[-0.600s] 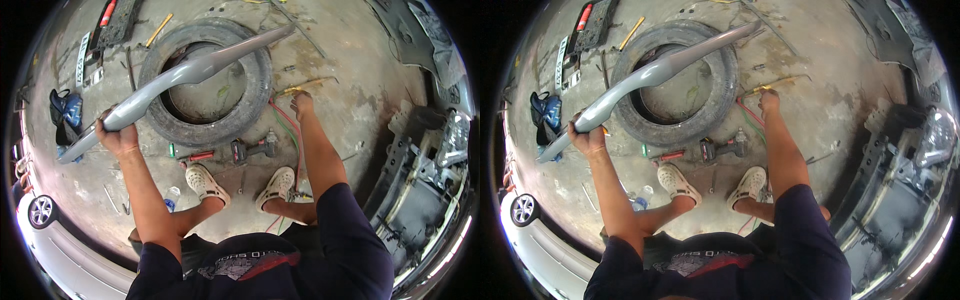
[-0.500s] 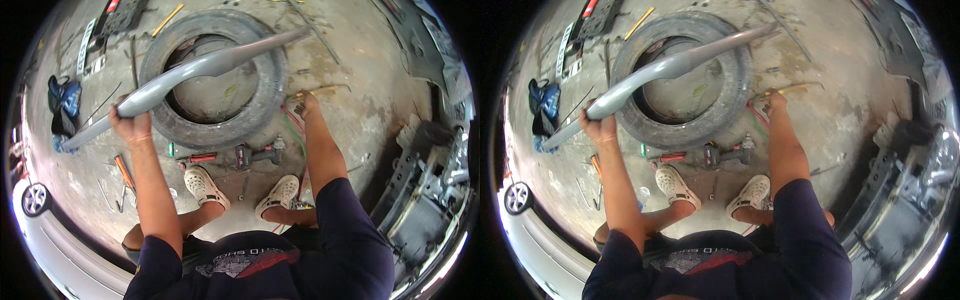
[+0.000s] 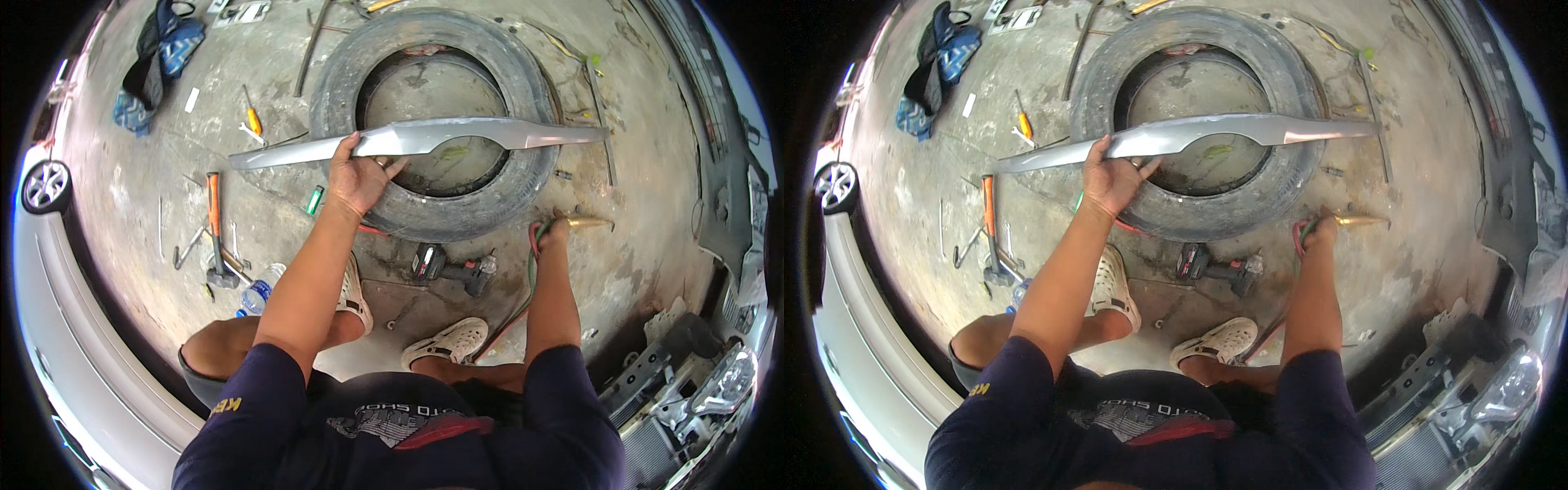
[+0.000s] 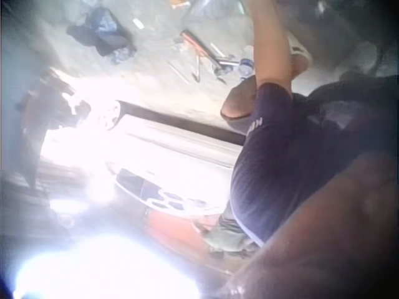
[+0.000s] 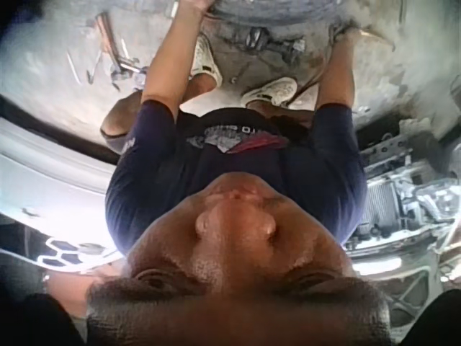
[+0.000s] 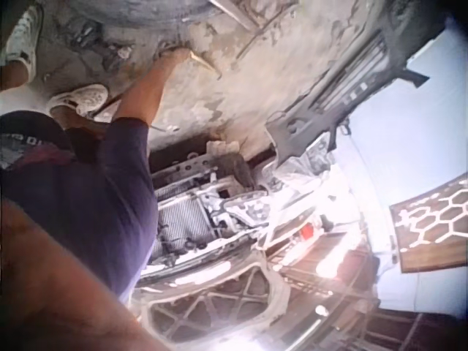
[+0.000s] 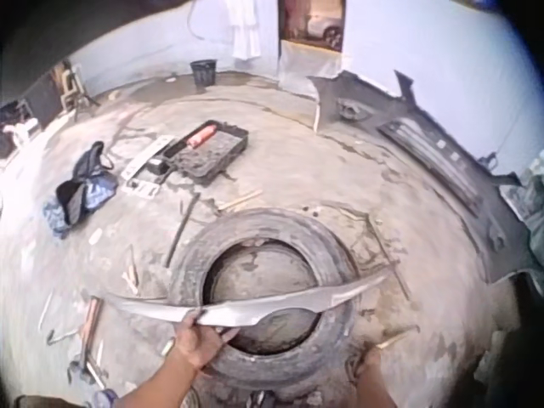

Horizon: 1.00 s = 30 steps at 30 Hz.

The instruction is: The person uses a blowtorch to heat a silver automotive trim piece, then uses a screwdriver to pry or scrape the heated section, and subsequently uses a lighter to reignite the torch.

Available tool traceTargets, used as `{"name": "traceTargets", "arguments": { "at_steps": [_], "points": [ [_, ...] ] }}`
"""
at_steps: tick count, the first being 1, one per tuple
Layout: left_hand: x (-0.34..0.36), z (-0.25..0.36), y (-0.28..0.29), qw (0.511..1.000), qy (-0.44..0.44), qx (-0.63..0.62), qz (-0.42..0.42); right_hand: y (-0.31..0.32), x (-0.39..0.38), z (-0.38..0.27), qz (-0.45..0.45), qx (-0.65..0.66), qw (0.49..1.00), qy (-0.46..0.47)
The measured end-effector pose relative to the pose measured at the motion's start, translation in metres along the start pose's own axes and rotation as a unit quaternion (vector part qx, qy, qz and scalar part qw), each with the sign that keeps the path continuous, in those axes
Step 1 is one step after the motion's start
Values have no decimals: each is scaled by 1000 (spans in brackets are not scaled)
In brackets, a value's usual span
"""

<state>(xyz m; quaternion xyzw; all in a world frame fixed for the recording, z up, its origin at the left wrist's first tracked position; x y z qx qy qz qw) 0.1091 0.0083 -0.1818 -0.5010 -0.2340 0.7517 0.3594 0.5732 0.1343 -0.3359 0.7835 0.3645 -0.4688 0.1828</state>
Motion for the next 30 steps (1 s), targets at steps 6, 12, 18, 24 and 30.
{"name": "traceTargets", "arguments": {
  "at_steps": [6,12,18,24,30],
  "points": [
    [-25,-8,11,951,236,200,-13,36,-63,-97,-160,75,984,-11],
    [-82,116,-23,616,333,704,-117,44,-270,-133,-423,23,905,43],
    [-77,150,126,370,309,875,-55,-10,-391,-113,-408,-266,831,268],
    [-23,99,199,240,87,967,-16,-14,-414,-57,-446,-262,847,123],
    [1,82,208,278,36,959,43,-7,-456,-23,-461,-458,756,77]
  ]
}}
Point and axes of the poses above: each hand's wrist, its own x-axis towards the middle knuckle, its own y-axis out of the back of the hand, z = x × y, the point moved 5 cm from there along x, towards the middle knuckle, and after that the axes turned 8 degrees about x, right-handed, at the moved point
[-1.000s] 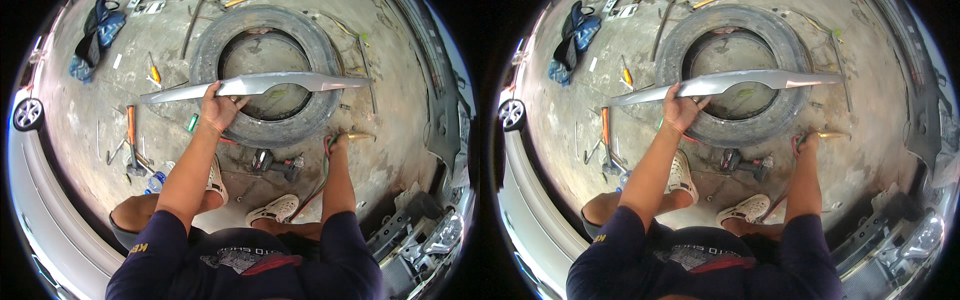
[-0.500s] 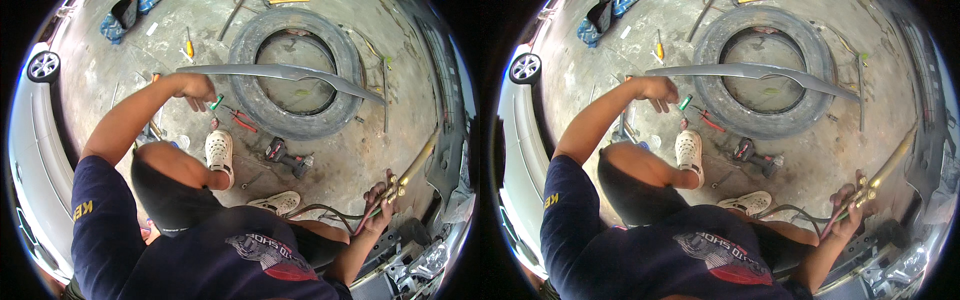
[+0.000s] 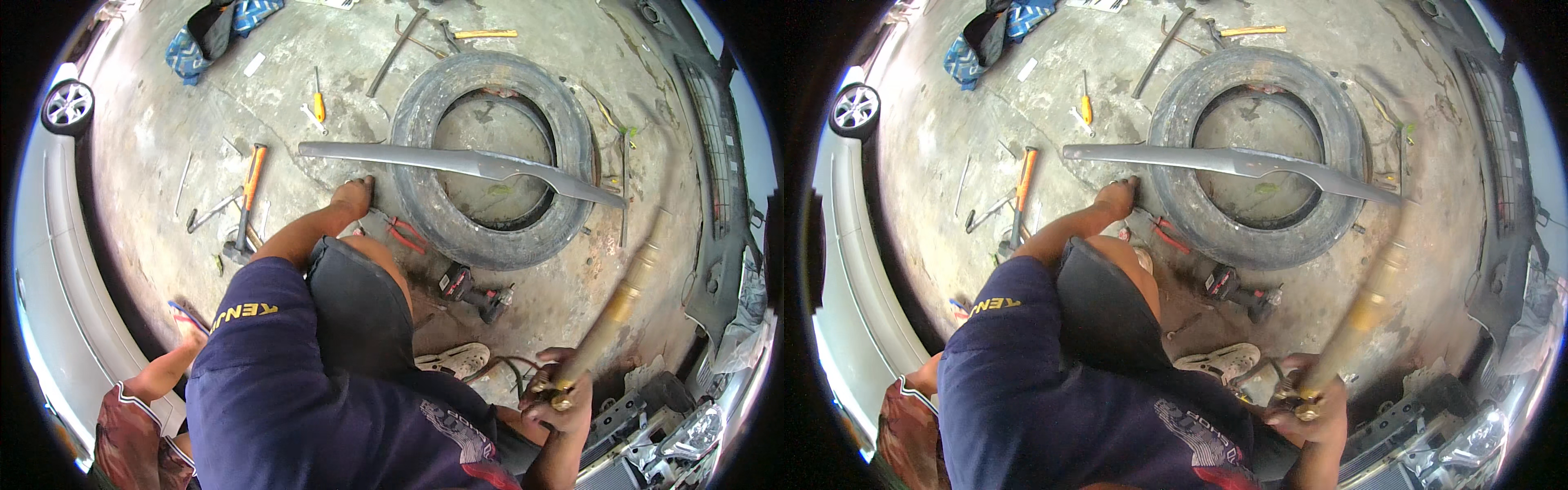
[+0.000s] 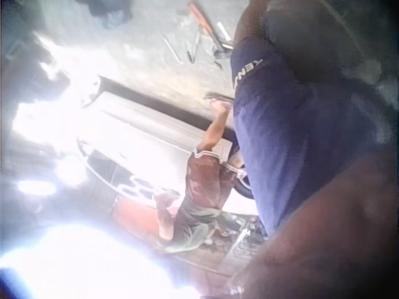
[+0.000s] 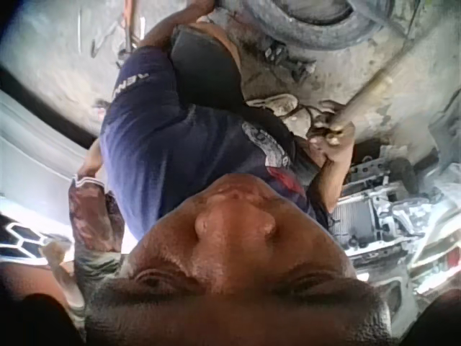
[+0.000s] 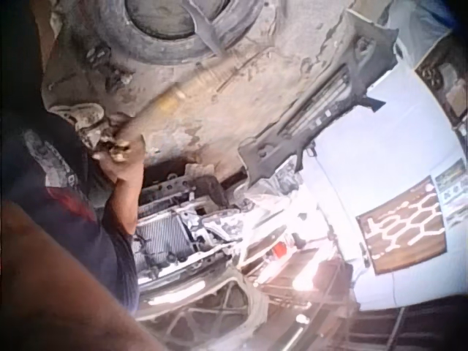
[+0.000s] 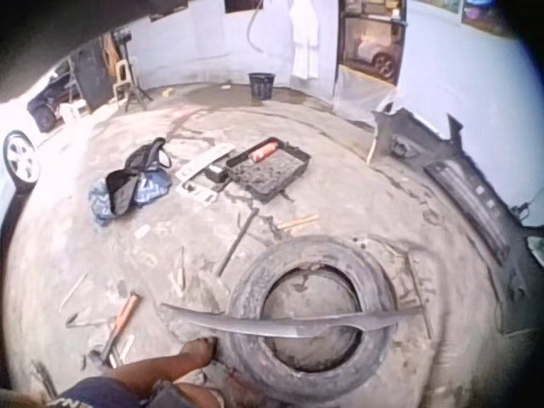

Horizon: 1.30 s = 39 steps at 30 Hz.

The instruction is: The person uses a blowtorch to heat a silver automotive trim piece, then uses a screwdriver to pry or scrape the heated section, and subsequently uses a lighter to reignite the torch.

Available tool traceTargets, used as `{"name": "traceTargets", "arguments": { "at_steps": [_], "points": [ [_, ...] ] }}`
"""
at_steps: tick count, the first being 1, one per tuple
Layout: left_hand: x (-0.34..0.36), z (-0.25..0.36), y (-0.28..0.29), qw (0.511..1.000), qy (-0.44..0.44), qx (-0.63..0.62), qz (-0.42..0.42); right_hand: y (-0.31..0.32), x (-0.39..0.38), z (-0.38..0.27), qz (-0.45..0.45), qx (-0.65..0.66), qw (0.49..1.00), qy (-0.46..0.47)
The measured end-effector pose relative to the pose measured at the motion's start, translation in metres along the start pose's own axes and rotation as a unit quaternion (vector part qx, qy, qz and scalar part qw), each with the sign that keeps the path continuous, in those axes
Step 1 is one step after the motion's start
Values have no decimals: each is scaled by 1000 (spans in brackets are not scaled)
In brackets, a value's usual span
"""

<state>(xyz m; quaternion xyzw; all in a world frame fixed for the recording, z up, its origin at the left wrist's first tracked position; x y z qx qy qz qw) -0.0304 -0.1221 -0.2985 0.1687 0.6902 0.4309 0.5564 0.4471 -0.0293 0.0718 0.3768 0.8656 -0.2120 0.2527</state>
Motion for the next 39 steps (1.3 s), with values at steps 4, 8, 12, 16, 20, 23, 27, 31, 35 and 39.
{"name": "traceTargets", "arguments": {
  "at_steps": [4,8,12,16,20,23,27,31,35,39],
  "points": [
    [12,-6,-5,998,7,-43,-37,-23,33,13,94,-79,989,-79],
    [13,-7,-7,988,-105,66,-95,-38,54,47,108,-43,987,-115],
    [-17,20,27,929,-288,-67,-224,-38,50,73,141,-70,986,-49],
    [-72,65,208,867,-159,-399,-252,-26,46,72,139,-141,973,-119],
    [-89,90,295,850,-132,-502,-94,-26,54,78,98,-219,971,-1],
    [-115,117,347,797,-83,-598,-5,-29,65,79,75,-231,960,136],
    [-147,140,367,685,-44,-727,11,-35,73,91,9,-85,991,106],
    [-153,148,350,597,-102,-796,15,-37,65,79,-43,-9,997,57],
    [-146,166,335,654,-104,-747,64,-23,59,100,-42,-53,991,114],
    [-144,199,333,640,-41,-766,41,-12,47,113,-15,-76,989,130]
  ]
}}
Point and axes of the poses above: each hand's wrist, its own x-axis towards the middle knuckle, its own y-axis out of the back of the hand, z = x × y, the point moved 5 cm from there along x, towards the middle knuckle, and after that the axes turned 8 degrees about x, right-handed, at the moved point
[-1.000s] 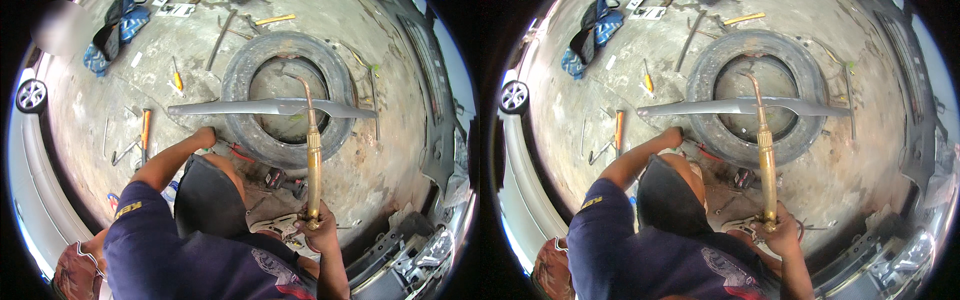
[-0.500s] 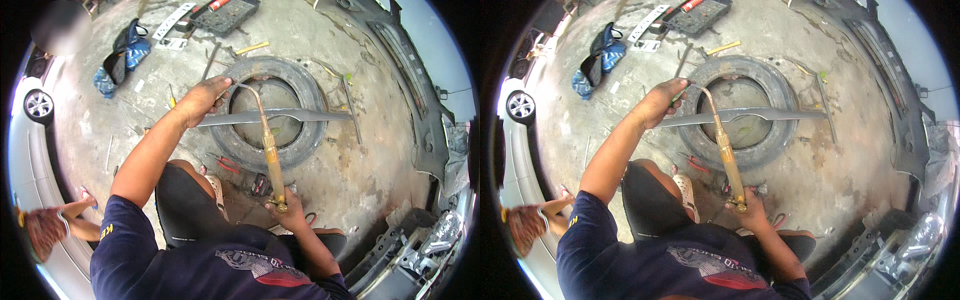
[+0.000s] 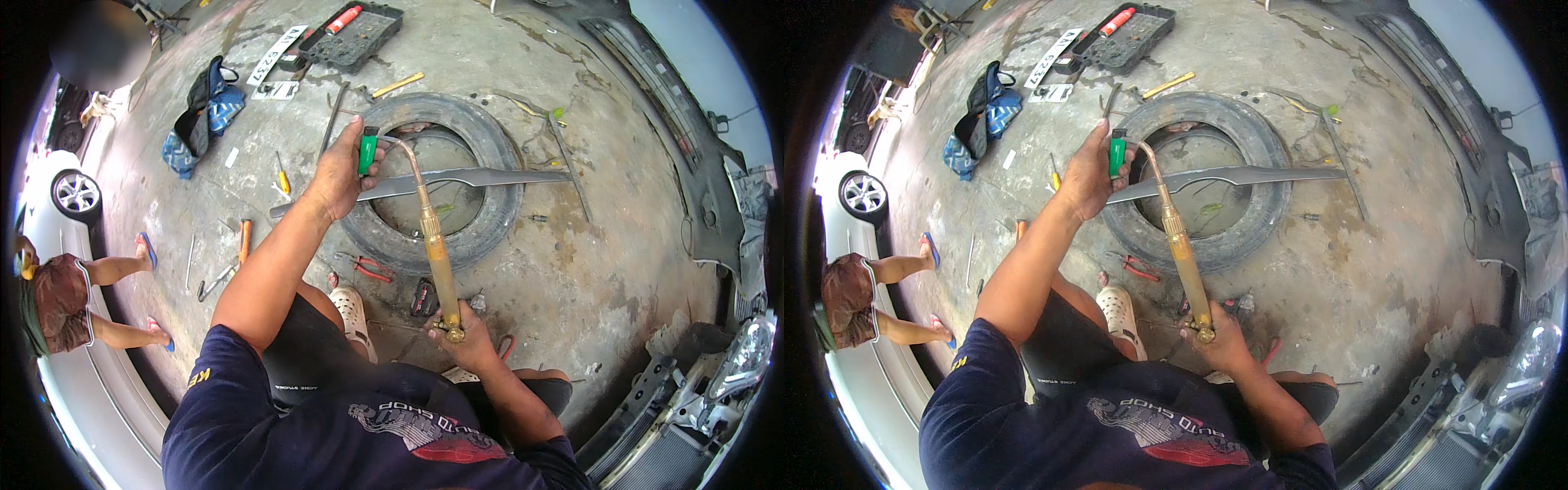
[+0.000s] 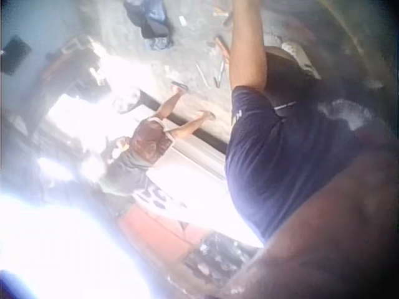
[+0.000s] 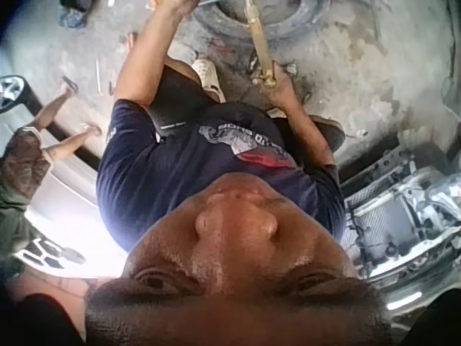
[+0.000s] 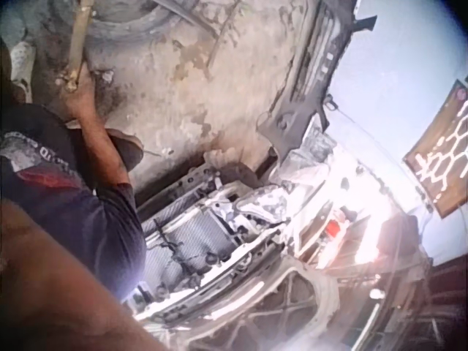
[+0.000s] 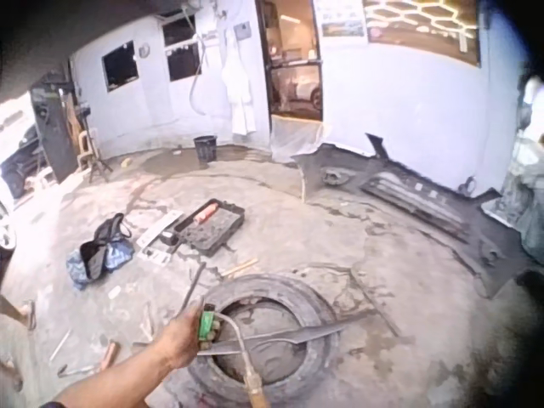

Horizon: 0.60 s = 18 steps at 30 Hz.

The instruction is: The person uses a blowtorch to heat a silver automotive trim piece, then uses a screwdriver to pry or scrape the heated section, and subsequently uses a lighter to reignite the torch.

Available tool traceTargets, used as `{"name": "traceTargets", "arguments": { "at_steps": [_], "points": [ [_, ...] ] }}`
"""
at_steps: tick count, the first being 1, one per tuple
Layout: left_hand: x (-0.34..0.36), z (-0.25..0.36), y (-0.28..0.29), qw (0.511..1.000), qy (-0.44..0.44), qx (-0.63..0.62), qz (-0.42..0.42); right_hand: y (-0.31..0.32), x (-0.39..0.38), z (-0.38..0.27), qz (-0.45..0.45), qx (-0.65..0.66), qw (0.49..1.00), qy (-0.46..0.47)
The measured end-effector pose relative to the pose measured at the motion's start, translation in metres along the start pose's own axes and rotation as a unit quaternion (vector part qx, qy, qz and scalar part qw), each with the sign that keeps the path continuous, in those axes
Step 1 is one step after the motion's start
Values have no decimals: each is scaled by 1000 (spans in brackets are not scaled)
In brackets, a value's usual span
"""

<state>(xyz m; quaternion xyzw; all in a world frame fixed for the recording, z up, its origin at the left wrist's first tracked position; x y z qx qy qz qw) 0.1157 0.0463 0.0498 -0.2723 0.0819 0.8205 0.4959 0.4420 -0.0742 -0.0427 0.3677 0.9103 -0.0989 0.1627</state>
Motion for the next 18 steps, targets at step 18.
{"name": "traceTargets", "arguments": {
  "at_steps": [18],
  "points": [
    [18,-15,-22,994,17,-77,-78,-2,-4,1,56,49,996,-57]
  ]
}}
Point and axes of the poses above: each hand's wrist, its own x-axis towards the middle knuckle, its own y-axis out of the back of the hand, z = x × y, the point moved 5 cm from there along x, towards the middle knuckle, and after that the axes turned 8 degrees about x, right-handed, at the moved point
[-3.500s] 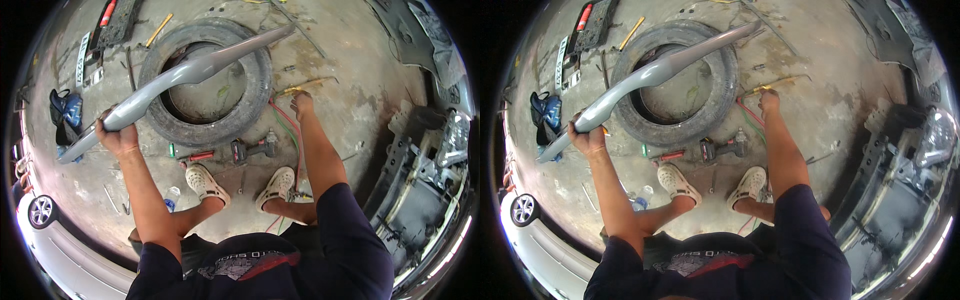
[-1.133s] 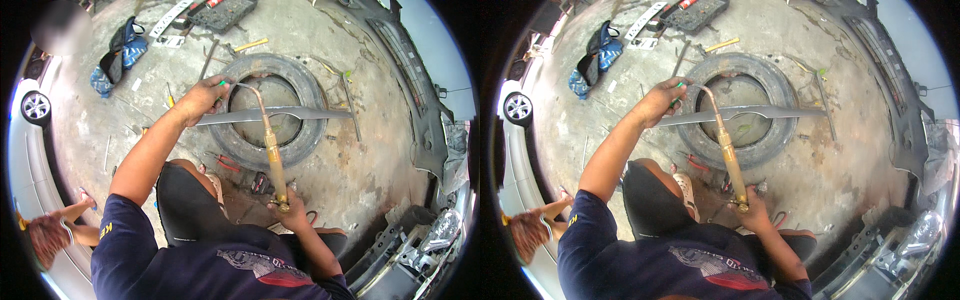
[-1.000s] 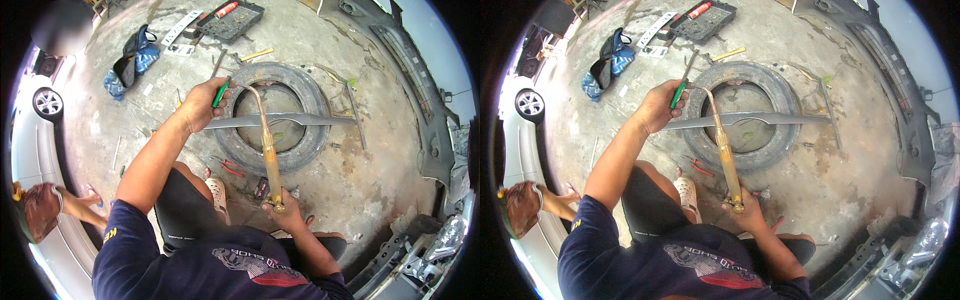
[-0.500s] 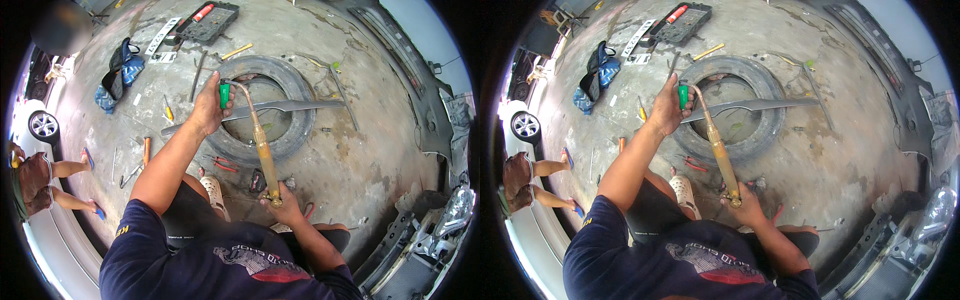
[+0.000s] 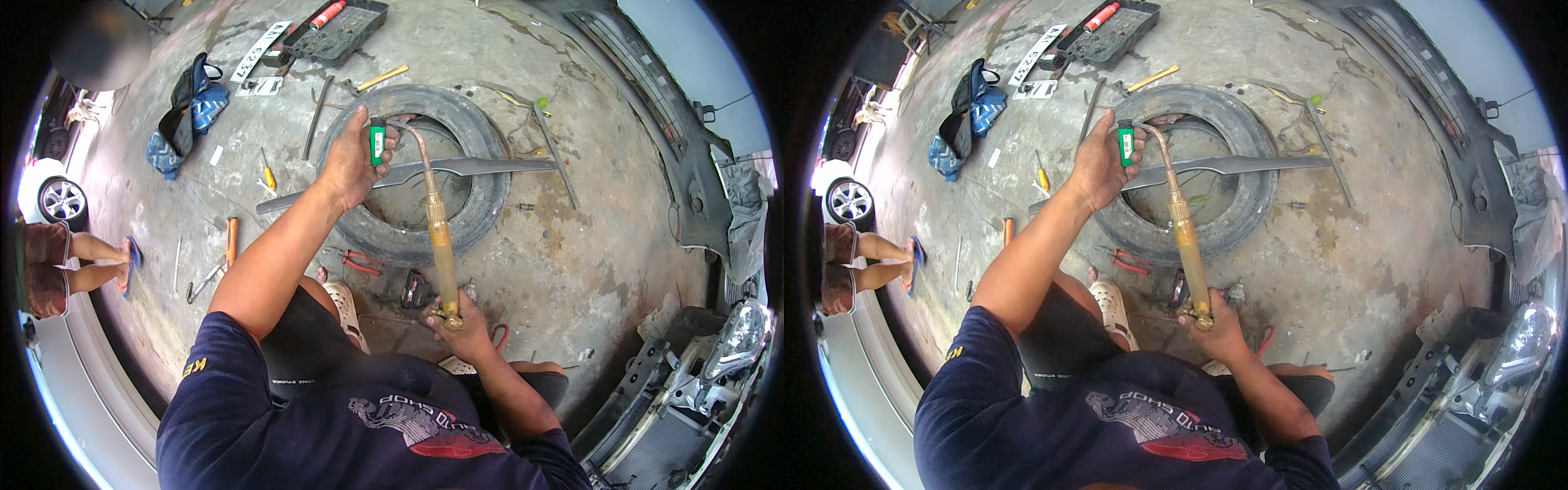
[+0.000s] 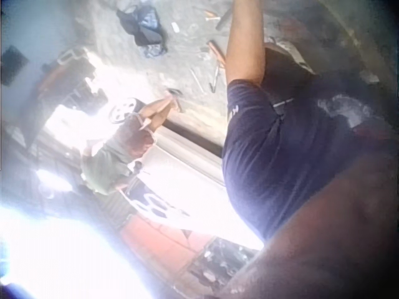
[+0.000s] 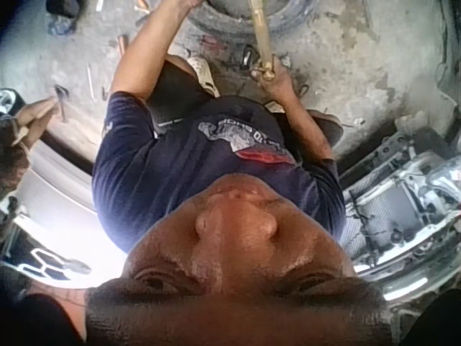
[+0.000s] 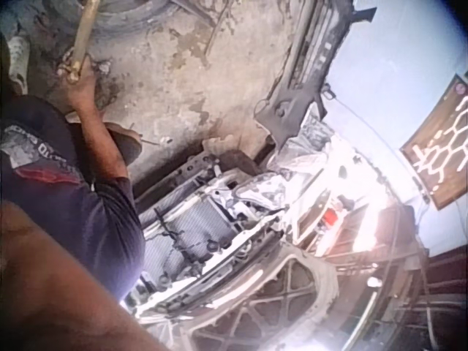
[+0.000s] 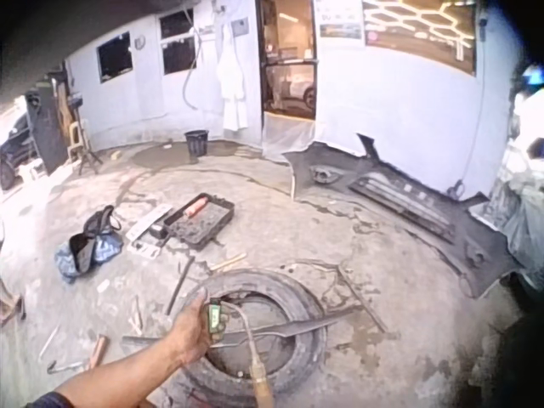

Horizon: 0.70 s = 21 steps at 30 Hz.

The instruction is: The person uses a blowtorch to heat a silver automotive trim piece, then uses a screwdriver to pry or scrape the heated section, and subsequently uses a lighter to reignite the torch.

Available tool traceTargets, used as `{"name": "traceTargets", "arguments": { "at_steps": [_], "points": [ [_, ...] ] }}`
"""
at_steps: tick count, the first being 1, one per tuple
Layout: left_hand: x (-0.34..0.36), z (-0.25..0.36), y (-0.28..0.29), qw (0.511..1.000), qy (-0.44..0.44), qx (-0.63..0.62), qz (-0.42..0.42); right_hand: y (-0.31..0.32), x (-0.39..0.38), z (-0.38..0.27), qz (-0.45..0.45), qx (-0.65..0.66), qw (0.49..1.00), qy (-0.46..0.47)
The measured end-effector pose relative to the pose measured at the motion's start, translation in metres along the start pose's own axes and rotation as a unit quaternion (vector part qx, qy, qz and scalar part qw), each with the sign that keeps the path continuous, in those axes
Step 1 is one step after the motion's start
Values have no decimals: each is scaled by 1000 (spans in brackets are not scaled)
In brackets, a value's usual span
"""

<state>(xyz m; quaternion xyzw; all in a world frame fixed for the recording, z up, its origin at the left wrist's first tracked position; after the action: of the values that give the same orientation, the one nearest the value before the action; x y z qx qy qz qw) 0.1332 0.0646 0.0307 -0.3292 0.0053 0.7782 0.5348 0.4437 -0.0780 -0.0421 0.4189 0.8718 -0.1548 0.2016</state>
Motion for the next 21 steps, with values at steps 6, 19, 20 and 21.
{"name": "traceTargets", "arguments": {
  "at_steps": [6,19,20,21],
  "points": [
    [-1,-5,-4,999,-7,-30,-21,-1,0,2,8,27,1000,2],
    [32,38,106,969,-82,213,99,15,-1,1,67,178,980,59],
    [42,57,144,920,-121,349,128,19,-4,-1,77,169,981,61],
    [48,76,187,851,-157,478,152,23,-8,-3,97,167,979,60]
  ]
}}
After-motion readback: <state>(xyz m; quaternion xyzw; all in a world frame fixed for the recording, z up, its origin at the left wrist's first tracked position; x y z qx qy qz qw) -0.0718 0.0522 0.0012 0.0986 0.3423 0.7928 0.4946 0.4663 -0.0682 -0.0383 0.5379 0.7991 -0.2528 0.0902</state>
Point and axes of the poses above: each hand's wrist, its own x-axis towards the middle knuckle, its own y-axis out of the back of the hand, z = x × y, the point moved 5 cm from there along x, towards the middle knuckle, and after that the axes turned 8 degrees about x, right-handed, at the moved point
